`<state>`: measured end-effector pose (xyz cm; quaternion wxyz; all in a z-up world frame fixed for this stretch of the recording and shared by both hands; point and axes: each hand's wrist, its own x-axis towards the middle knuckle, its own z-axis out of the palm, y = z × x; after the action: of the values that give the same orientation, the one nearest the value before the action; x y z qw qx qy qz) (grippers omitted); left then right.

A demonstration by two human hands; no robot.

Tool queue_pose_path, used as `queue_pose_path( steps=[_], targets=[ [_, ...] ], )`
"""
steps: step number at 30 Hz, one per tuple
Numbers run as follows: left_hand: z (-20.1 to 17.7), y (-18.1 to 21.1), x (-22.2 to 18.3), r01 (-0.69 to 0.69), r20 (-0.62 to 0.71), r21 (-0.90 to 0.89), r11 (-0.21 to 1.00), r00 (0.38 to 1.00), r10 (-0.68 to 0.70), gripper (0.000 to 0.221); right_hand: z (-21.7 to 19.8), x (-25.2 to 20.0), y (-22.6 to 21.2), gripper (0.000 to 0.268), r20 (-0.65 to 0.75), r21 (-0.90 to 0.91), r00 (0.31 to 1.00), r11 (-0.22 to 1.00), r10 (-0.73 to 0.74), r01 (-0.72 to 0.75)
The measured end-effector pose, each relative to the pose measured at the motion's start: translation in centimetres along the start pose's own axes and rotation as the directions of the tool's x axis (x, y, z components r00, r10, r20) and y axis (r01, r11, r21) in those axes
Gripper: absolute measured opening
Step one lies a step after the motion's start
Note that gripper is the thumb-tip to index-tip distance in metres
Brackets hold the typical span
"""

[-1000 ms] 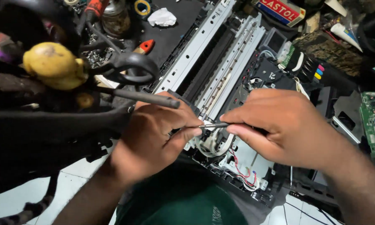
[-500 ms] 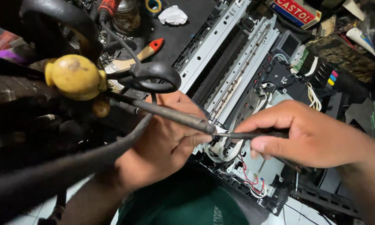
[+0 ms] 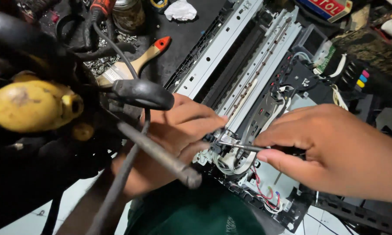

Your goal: Disconnecting cables and removing screws from a printer's internal components during disassembly.

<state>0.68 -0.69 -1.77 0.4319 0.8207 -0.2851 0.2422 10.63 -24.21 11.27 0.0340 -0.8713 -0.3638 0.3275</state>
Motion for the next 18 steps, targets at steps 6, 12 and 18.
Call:
queue_pose_path(
  steps=[6, 12, 18],
  targets=[
    [-1.6, 1.4, -0.8, 0.265, 0.161, 0.316, 0.911, 0.931, -0.327, 0.034, -1.5, 3.0, -3.0, 0.043, 0.361, -0.372, 0.930, 0.925, 0.066, 0.079],
    [-1.2, 1.2, -0.2, 0.157, 0.139, 0.529, 0.834, 0.953, -0.268, 0.044, -2.3, 5.2, -4.5, 0.044, 0.397, -0.430, 0.912, 0.899, 0.103, 0.086],
    [-1.0, 0.1, -0.6, 0.049, 0.229, 0.677, 0.735, 0.934, -0.273, 0.049, -2.3, 6.6, -5.5, 0.051, 0.436, -0.486, 0.886, 0.870, 0.159, 0.083]
  ],
)
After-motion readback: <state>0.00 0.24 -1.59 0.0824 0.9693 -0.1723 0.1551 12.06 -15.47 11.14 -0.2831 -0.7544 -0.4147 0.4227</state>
